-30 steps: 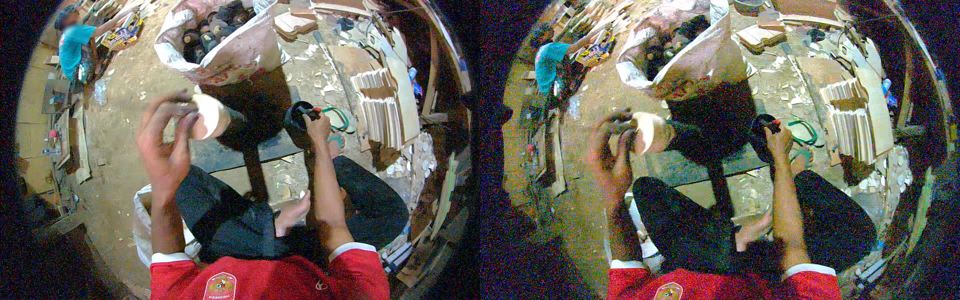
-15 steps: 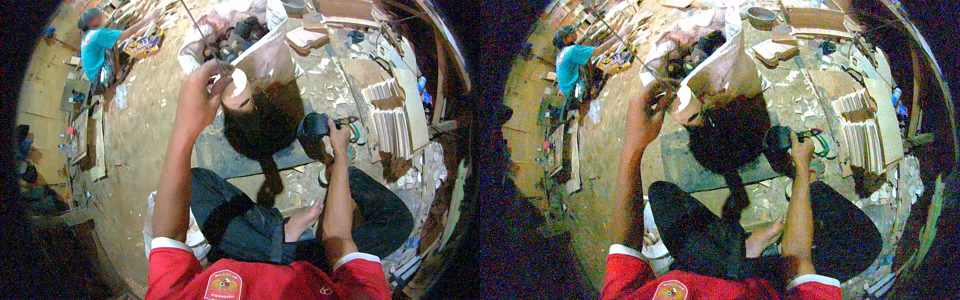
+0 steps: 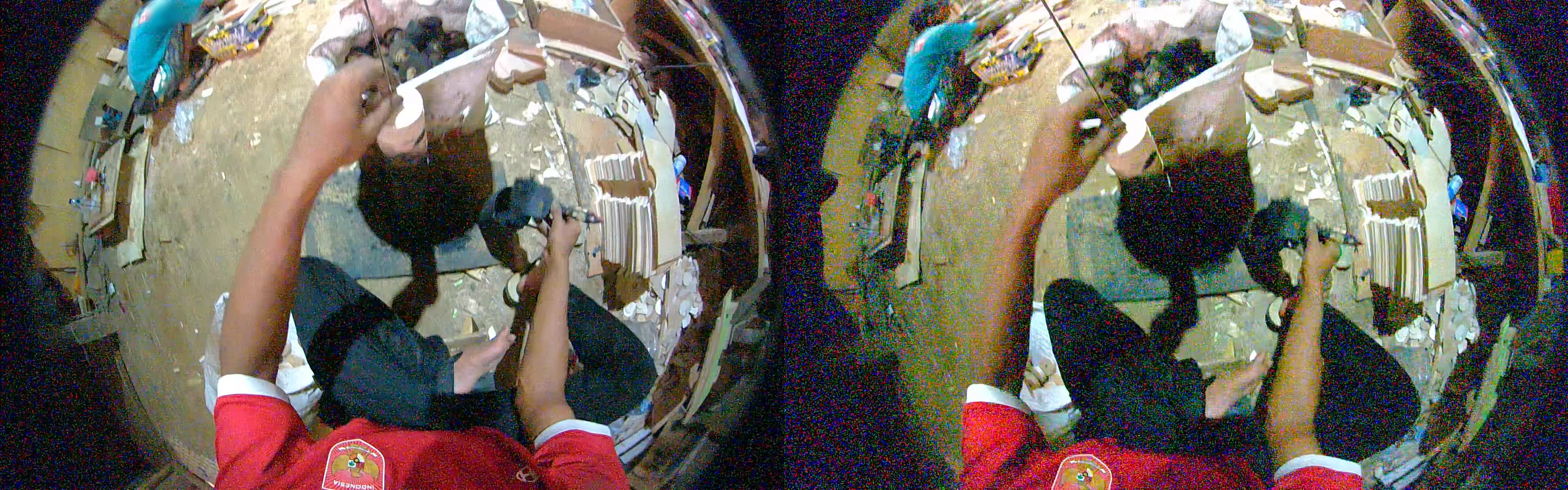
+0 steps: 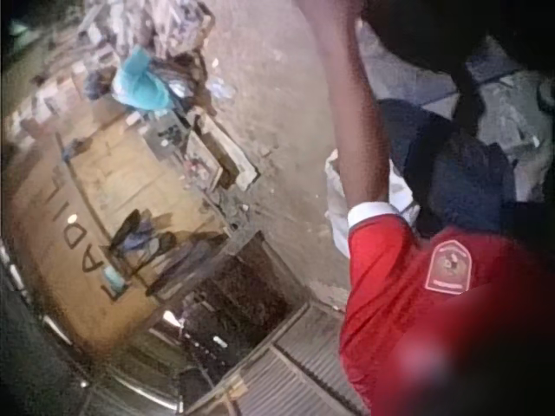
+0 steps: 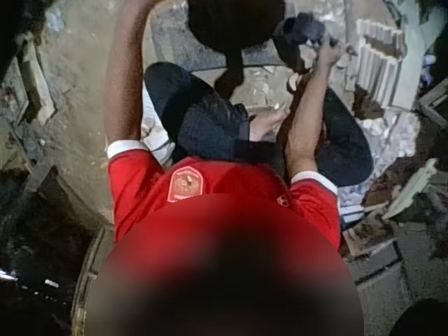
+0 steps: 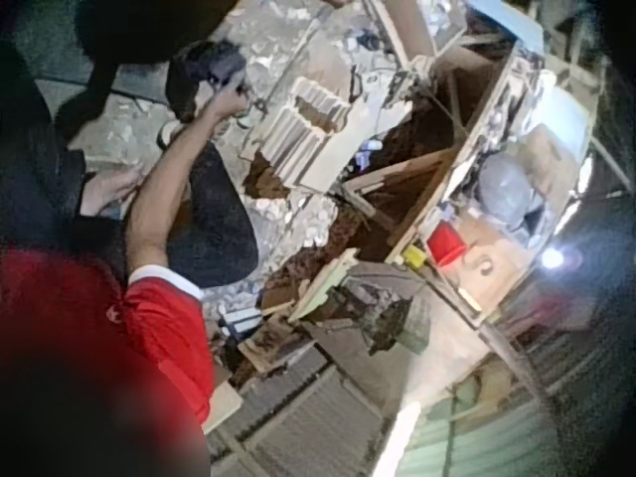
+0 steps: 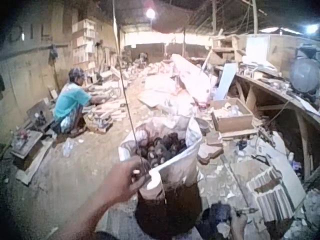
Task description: The person sits on the floor and repeatedly picks up small wooden discs, threads them onto a long rod, and then uses a brush to apply a dark coating to the rod. The coated rod is then placed into a sack.
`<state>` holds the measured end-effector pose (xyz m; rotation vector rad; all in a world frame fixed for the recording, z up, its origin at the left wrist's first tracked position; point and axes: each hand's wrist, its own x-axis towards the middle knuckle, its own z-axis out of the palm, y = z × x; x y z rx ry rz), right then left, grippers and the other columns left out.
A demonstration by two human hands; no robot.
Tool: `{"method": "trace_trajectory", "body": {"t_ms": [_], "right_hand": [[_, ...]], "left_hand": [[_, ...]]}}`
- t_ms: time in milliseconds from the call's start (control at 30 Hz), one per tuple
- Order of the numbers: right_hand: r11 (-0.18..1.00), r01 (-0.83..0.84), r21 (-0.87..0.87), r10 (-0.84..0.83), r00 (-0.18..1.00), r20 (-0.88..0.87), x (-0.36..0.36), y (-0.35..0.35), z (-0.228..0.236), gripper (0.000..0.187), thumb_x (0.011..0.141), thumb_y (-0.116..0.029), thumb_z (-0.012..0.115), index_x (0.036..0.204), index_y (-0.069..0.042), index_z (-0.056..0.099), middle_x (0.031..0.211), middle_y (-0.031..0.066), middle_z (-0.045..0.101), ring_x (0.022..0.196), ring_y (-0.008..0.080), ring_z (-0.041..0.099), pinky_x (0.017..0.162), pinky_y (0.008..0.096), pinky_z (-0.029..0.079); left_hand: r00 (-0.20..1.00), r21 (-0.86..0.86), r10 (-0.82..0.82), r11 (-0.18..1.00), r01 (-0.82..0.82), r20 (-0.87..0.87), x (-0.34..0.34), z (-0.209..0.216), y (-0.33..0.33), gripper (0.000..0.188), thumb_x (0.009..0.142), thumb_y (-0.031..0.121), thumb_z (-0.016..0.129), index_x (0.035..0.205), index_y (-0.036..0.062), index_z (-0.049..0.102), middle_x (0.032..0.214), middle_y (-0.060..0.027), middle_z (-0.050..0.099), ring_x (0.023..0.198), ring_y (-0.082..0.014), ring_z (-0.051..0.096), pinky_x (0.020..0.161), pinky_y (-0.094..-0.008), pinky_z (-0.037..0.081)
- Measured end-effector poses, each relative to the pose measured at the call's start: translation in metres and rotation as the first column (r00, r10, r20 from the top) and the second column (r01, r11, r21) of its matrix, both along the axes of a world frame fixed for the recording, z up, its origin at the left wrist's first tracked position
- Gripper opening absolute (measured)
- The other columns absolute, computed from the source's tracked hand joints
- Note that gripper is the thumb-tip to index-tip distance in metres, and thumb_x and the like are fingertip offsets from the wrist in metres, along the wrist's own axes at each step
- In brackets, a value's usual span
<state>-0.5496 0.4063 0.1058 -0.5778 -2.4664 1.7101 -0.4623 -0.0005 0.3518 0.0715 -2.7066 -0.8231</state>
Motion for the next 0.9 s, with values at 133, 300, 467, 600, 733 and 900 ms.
{"method": "trace_trajectory", "body": {"t_ms": [133, 300, 467, 600, 733, 900], "right_hand": [[0.899, -0.001, -0.438, 0.058, 0.992, 0.116, 0.025, -0.064, 0.066, 0.029, 0.084, -0.024, 0.077, 0.095, 0.002, 0.068, 0.087, 0.0081, 0.069, 0.069, 0.015, 0.065, 0.053, 0.0287, 0.054], [0.746, -0.499, -0.44, 0.323, 0.85, -0.417, 0.067, -0.149, 0.124, 0.036, 0.091, -0.015, 0.07, 0.12, 0.004, 0.06, 0.112, 0.0105, 0.067, 0.099, 0.0181, 0.063, 0.091, 0.0318, 0.05], [0.834, -0.551, 0.004, 0.545, 0.823, -0.161, 0.097, -0.184, 0.119, 0.032, 0.092, -0.017, 0.068, 0.12, -0.002, 0.062, 0.115, 0.0095, 0.066, 0.11, 0.0206, 0.059, 0.099, 0.0342, 0.043], [0.842, -0.516, -0.156, 0.494, 0.854, -0.16, 0.105, -0.2, 0.117, 0.029, 0.09, -0.011, 0.068, 0.118, -0.001, 0.063, 0.112, 0.0099, 0.067, 0.105, 0.0212, 0.062, 0.098, 0.035, 0.046], [0.675, -0.721, -0.158, 0.544, 0.631, -0.553, 0.108, -0.21, 0.129, 0.026, 0.089, -0.001, 0.067, 0.115, 0.0, 0.064, 0.111, 0.0091, 0.068, 0.104, 0.0184, 0.063, 0.095, 0.0308, 0.047], [0.732, -0.682, -0.015, 0.663, 0.716, -0.218, 0.117, -0.213, 0.142, 0.024, 0.088, -0.006, 0.068, 0.112, 0.0, 0.065, 0.109, 0.0097, 0.067, 0.103, 0.0211, 0.063, 0.096, 0.0332, 0.047]], "left_hand": [[0.997, 0.027, -0.008, 1.0, 0.01, -0.072, 0.001, -0.004, -0.009, 0.021, 0.09, 0.012, 0.067, 0.109, 0.0029, 0.066, 0.101, -0.0121, 0.07, 0.094, -0.0235, 0.069, 0.084, -0.0378, 0.058], [0.989, 0.187, 0.042, 0.982, -0.015, -0.141, 0.004, -0.003, -0.006, 0.014, 0.085, 0.012, 0.068, 0.096, 0.003, 0.066, 0.082, -0.0187, 0.068, 0.078, -0.0324, 0.069, 0.07, -0.0395, 0.053], [0.979, 0.278, 0.064, 0.961, -0.008, -0.193, 0.029, -0.008, -0.019, 0.016, 0.088, 0.01, 0.066, 0.099, -0.0006, 0.067, 0.084, -0.0178, 0.07, 0.08, -0.0256, 0.071, 0.07, -0.0358, 0.054], [0.981, 0.185, 0.163, 0.972, -0.142, -0.106, 0.049, -0.003, -0.037, 0.016, 0.088, 0.012, 0.067, 0.097, -0.0012, 0.068, 0.089, -0.0189, 0.07, 0.083, -0.0269, 0.071, 0.072, -0.036, 0.054], [0.969, 0.222, 0.216, 0.957, -0.185, -0.122, 0.061, -0.012, -0.033, 0.015, 0.087, 0.012, 0.067, 0.091, -0.0021, 0.066, 0.086, -0.0157, 0.069, 0.076, -0.028, 0.068, 0.07, -0.0356, 0.053], [0.954, 0.132, 0.276, 0.956, -0.261, -0.116, 0.079, -0.011, -0.041, 0.014, 0.087, 0.012, 0.066, 0.091, -0.0005, 0.062, 0.085, -0.0143, 0.062, 0.077, -0.0263, 0.062, 0.065, -0.0362, 0.049]]}}
